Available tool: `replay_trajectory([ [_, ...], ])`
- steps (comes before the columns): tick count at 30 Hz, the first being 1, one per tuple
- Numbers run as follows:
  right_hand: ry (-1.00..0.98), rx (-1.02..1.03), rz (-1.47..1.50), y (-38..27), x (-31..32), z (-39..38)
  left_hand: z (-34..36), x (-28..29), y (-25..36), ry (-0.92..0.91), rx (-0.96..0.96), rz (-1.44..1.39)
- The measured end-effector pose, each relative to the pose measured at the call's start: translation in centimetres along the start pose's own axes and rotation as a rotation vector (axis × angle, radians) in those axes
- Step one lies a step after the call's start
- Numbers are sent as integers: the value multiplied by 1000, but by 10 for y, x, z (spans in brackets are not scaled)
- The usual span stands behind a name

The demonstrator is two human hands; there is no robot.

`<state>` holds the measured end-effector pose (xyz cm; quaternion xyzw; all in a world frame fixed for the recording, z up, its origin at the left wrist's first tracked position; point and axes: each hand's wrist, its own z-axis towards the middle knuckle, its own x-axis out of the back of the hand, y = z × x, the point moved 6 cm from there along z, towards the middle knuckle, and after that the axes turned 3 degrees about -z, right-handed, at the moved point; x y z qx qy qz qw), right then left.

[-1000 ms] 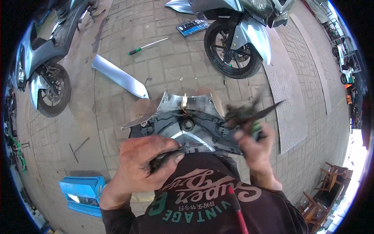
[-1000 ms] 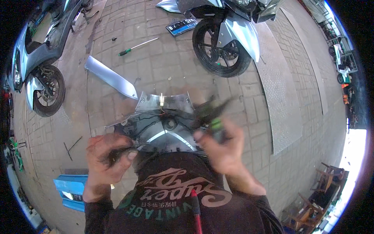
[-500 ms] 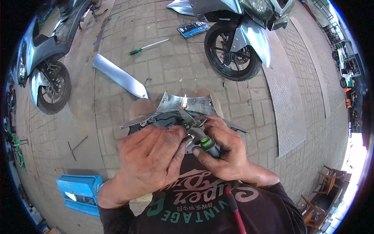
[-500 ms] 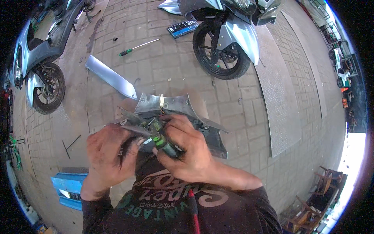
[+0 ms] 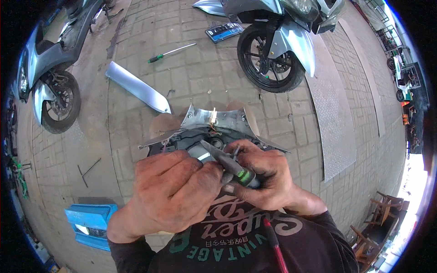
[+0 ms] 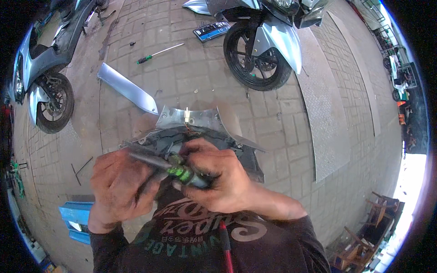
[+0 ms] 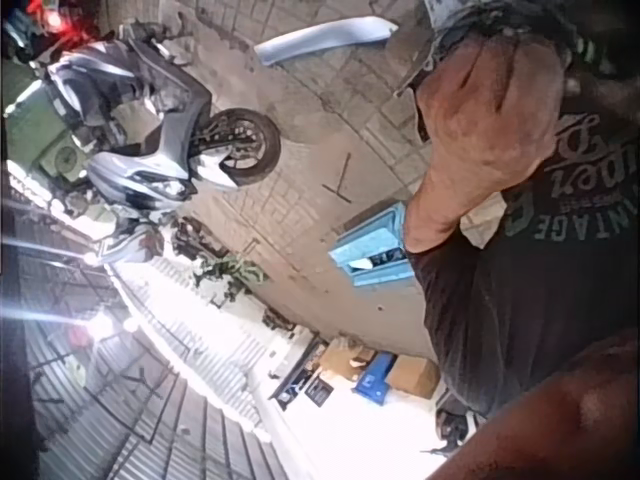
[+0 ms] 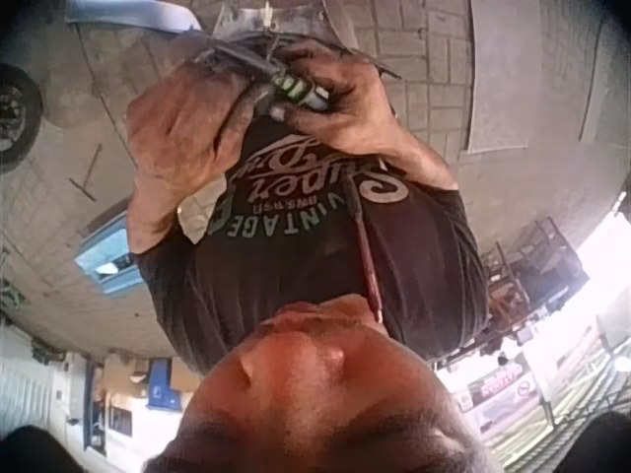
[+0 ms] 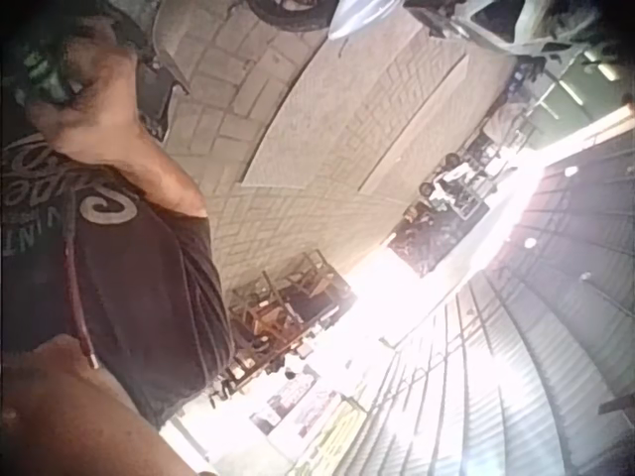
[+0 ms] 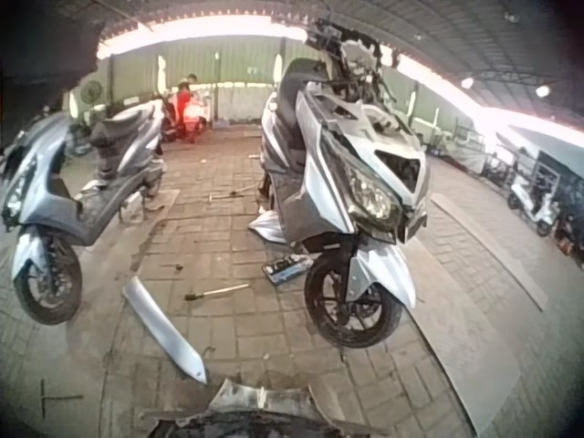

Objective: The person tapes electrical wires on a motorcycle fairing component and then uses pliers to strip or crimp a wire before installing the fairing piece onto the front of a motorcycle.

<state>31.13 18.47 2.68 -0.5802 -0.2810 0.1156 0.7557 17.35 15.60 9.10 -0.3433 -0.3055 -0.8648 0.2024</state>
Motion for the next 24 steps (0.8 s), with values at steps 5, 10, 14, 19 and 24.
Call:
replay_trajectory([
  [5,79,29,152,5,-7,-15,-6,-1,0,-165,152,-110],
  [10,47,98,102,6,0,-24,-29,-2,-7,-184,237,-244],
  [14,1203,-25,381,57,166,-101,-54,19,-25,118,367,-292],
  [19,950,78,529,36,108,-50,-38,6,-20,79,420,-415],
  [24,900,-8,319,55,117,-65,-27,-3,-22,37,387,-419],
])
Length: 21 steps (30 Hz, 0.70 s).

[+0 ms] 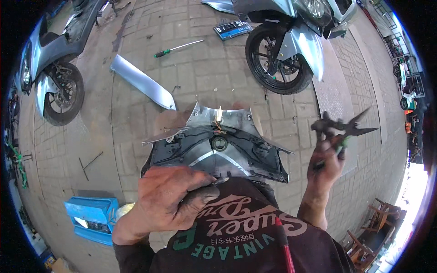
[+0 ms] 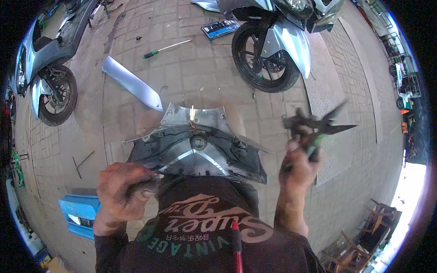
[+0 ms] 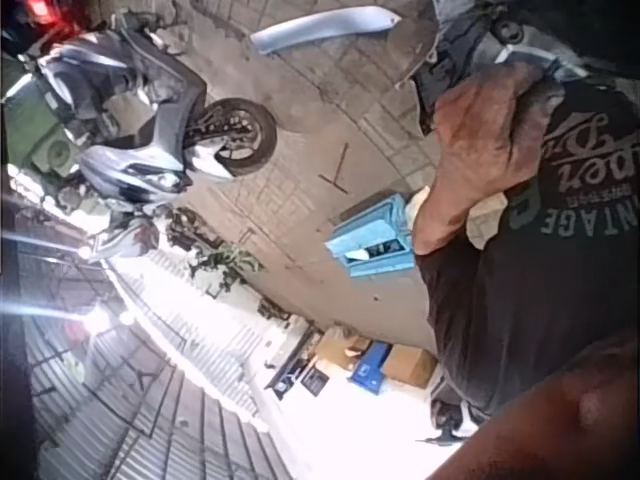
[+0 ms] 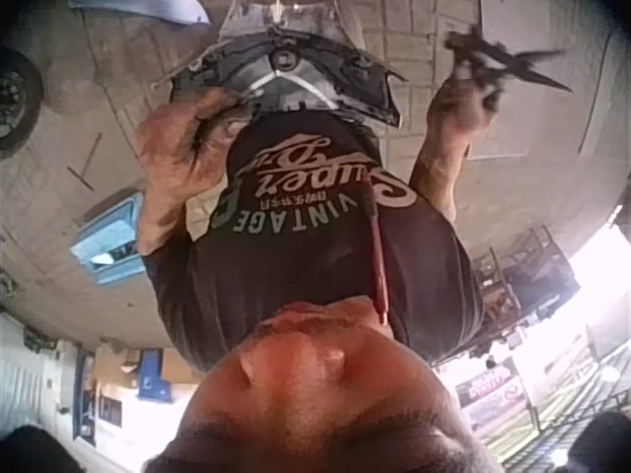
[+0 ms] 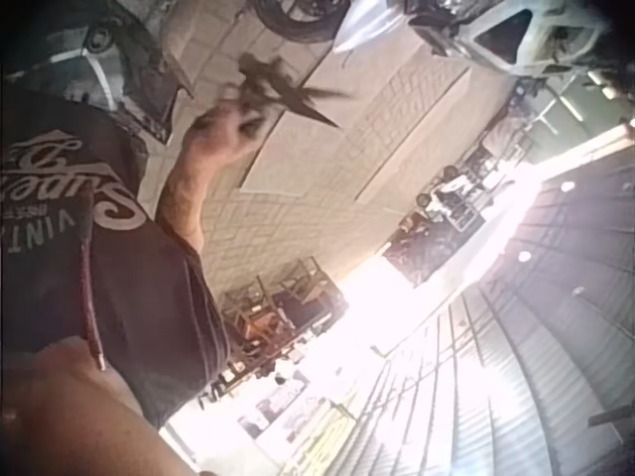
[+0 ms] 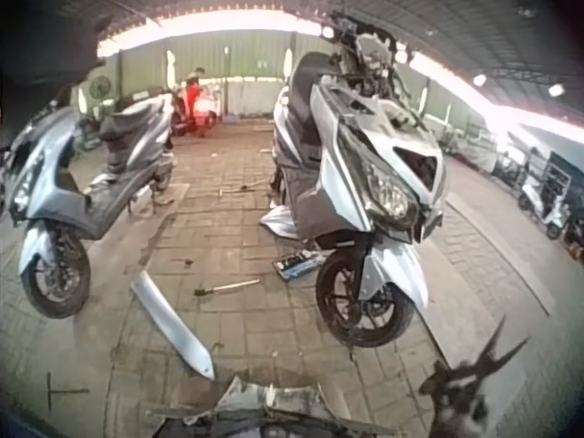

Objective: The person tapes electrical wires on a motorcycle fairing component and then uses pliers to strip or crimp a wire before installing the fairing piece onto the front of a motorcycle.

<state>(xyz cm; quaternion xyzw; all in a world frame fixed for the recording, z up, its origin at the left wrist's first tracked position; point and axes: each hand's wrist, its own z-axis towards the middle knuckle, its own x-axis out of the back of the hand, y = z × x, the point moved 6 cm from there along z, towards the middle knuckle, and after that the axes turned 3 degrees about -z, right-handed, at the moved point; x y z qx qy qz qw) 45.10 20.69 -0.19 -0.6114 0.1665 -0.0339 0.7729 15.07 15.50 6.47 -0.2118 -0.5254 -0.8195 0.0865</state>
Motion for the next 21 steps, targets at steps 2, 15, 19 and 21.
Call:
replay_trajectory([
  [2,-120,-60,-177,2,-22,-12,2,-1,5,31,-67,48],
  [15,-756,-220,-445,1,-58,-42,17,-15,9,19,-66,208],
  [19,-1112,21,-424,-17,-117,-50,21,-15,14,-17,-62,293],
  [21,-1042,108,-491,-21,-122,-47,26,-14,16,-24,-133,277],
])
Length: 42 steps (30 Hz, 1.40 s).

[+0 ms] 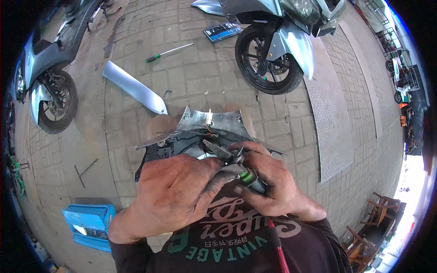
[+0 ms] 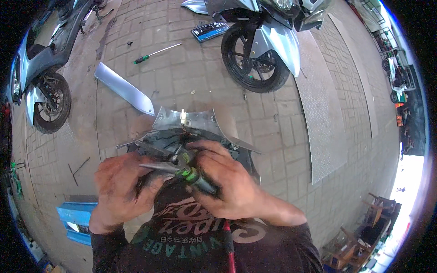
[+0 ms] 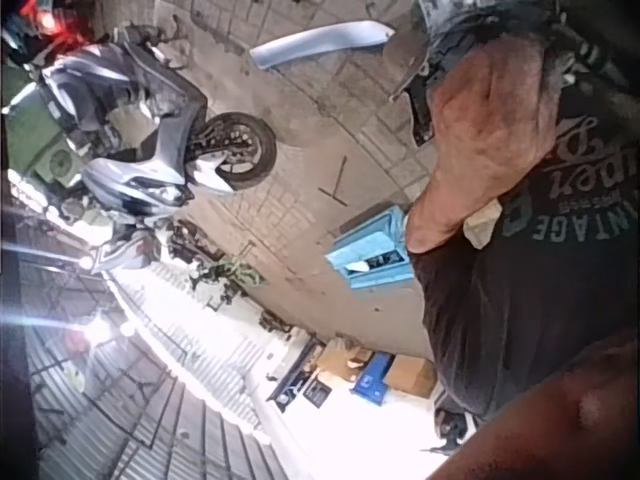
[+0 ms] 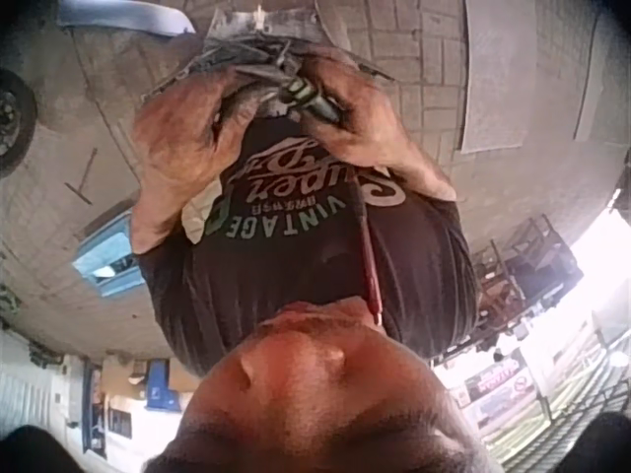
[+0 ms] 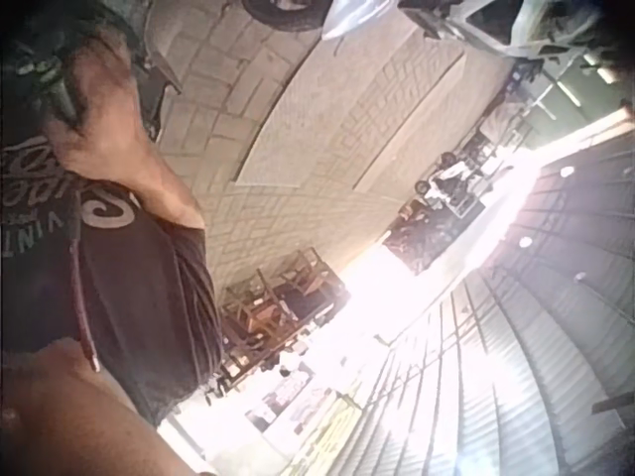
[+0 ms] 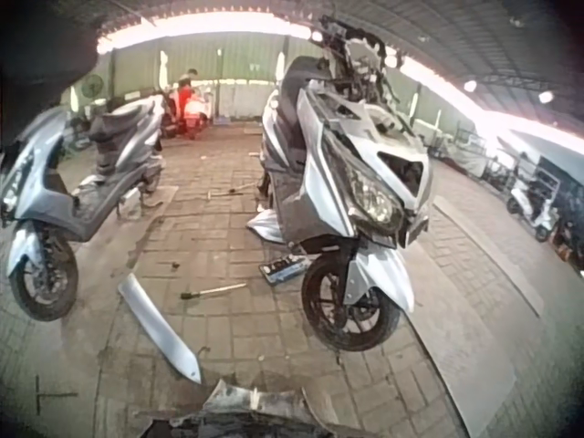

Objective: The person tapes electrical wires on a motorcycle fairing component and then uses pliers to strip or crimp a wire before installing the fairing piece onto the front of a motorcycle.

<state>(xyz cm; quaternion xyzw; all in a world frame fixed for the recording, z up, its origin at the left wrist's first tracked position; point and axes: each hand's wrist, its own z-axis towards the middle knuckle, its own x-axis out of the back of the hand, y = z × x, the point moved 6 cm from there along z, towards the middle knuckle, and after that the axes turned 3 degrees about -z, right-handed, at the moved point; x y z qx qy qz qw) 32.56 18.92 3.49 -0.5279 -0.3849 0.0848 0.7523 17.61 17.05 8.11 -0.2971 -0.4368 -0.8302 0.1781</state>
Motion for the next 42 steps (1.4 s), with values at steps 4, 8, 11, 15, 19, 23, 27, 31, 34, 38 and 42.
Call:
replay_trajectory([
  [4,-18,28,-67,-2,2,6,3,2,2,-36,-62,55],
  [8,15,-32,-81,0,0,9,3,-2,-3,-47,-97,74],
  [11,97,-35,-15,3,-2,7,5,-1,-3,-86,-138,149],
  [15,324,-146,212,1,-9,-7,6,-3,4,14,-324,57],
  [19,337,-48,236,5,-9,-21,-3,-7,4,84,-347,-72],
  [23,360,-57,299,9,-8,-27,-7,-3,3,17,-314,-191],
  [27,333,-52,360,9,-10,-27,-18,-5,-6,-127,-138,-134],
  [31,304,-90,412,13,-13,-28,-24,-8,-15,-137,-21,-233],
  [34,238,-228,385,15,-14,-24,-14,-8,-13,-13,-89,-281],
  [38,110,-424,252,7,-6,-1,0,-1,-6,24,-83,-81],
  [42,25,-254,210,3,-8,9,8,3,2,-82,-98,79],
])
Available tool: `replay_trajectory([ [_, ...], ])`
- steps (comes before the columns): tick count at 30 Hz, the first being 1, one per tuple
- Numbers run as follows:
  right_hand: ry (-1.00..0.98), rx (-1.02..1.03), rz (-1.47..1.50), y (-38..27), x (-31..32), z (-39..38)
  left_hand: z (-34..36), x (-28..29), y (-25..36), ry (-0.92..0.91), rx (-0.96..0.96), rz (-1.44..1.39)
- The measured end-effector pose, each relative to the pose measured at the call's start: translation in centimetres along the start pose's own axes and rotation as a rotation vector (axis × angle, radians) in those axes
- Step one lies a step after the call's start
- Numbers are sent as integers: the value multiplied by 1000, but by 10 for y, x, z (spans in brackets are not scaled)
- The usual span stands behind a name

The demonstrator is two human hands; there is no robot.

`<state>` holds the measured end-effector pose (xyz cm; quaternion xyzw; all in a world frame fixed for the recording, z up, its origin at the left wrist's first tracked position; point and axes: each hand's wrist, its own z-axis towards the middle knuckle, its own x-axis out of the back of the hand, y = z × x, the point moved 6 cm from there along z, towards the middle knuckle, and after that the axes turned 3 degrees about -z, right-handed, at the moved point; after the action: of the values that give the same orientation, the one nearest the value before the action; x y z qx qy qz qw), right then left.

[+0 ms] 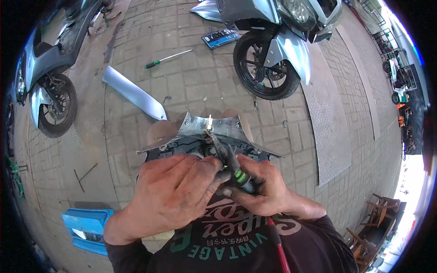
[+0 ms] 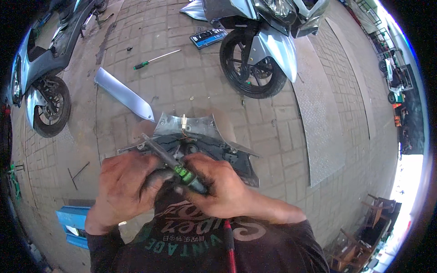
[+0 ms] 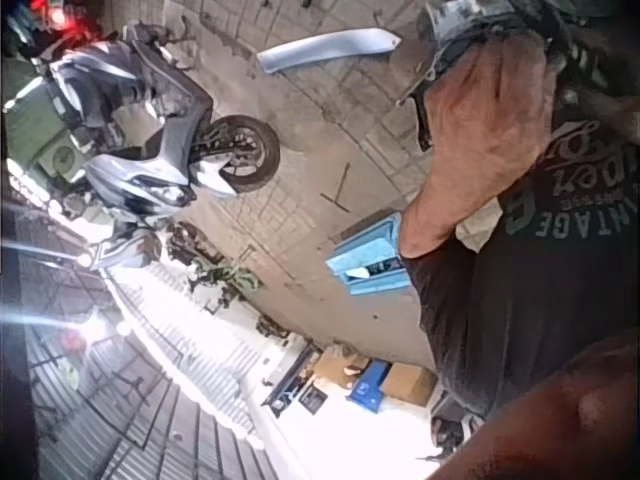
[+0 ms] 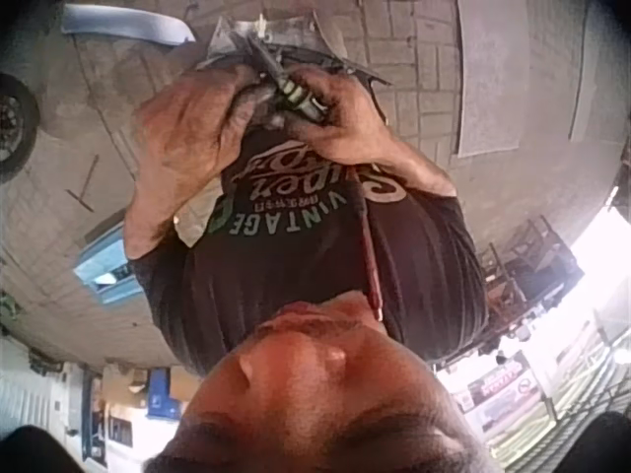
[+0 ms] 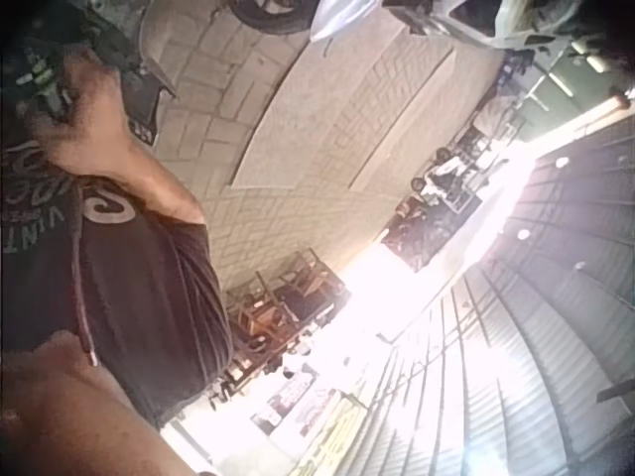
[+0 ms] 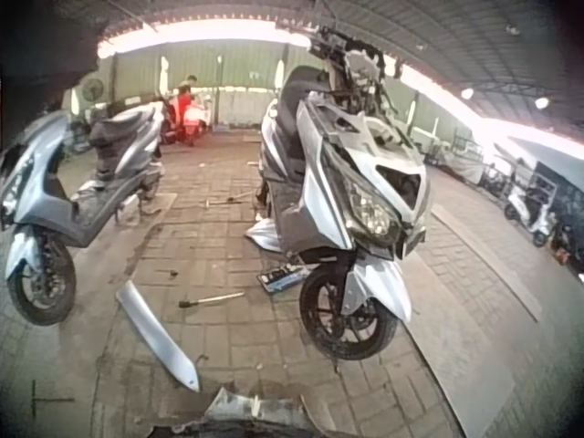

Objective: The person tapes electrical wires on a motorcycle fairing component and then uses pliers to strip or crimp a wire before installing the fairing piece onto the front of a motorcycle.

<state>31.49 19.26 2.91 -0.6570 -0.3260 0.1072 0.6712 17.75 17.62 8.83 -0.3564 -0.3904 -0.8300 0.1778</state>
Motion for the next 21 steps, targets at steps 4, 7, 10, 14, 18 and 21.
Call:
replay_trajectory([
  [4,8,153,-107,2,2,6,1,-1,-4,-41,25,17],
  [7,26,173,-95,-2,6,10,2,0,-5,-35,-56,146],
  [10,21,4,24,-10,8,13,2,2,-9,-40,-128,154],
  [14,3,3,-6,-10,7,16,8,9,-11,-10,-182,91],
  [18,43,220,-35,-11,7,11,6,19,-2,8,-251,13],
  [21,50,336,83,-6,3,3,4,13,-5,54,-271,-81],
])
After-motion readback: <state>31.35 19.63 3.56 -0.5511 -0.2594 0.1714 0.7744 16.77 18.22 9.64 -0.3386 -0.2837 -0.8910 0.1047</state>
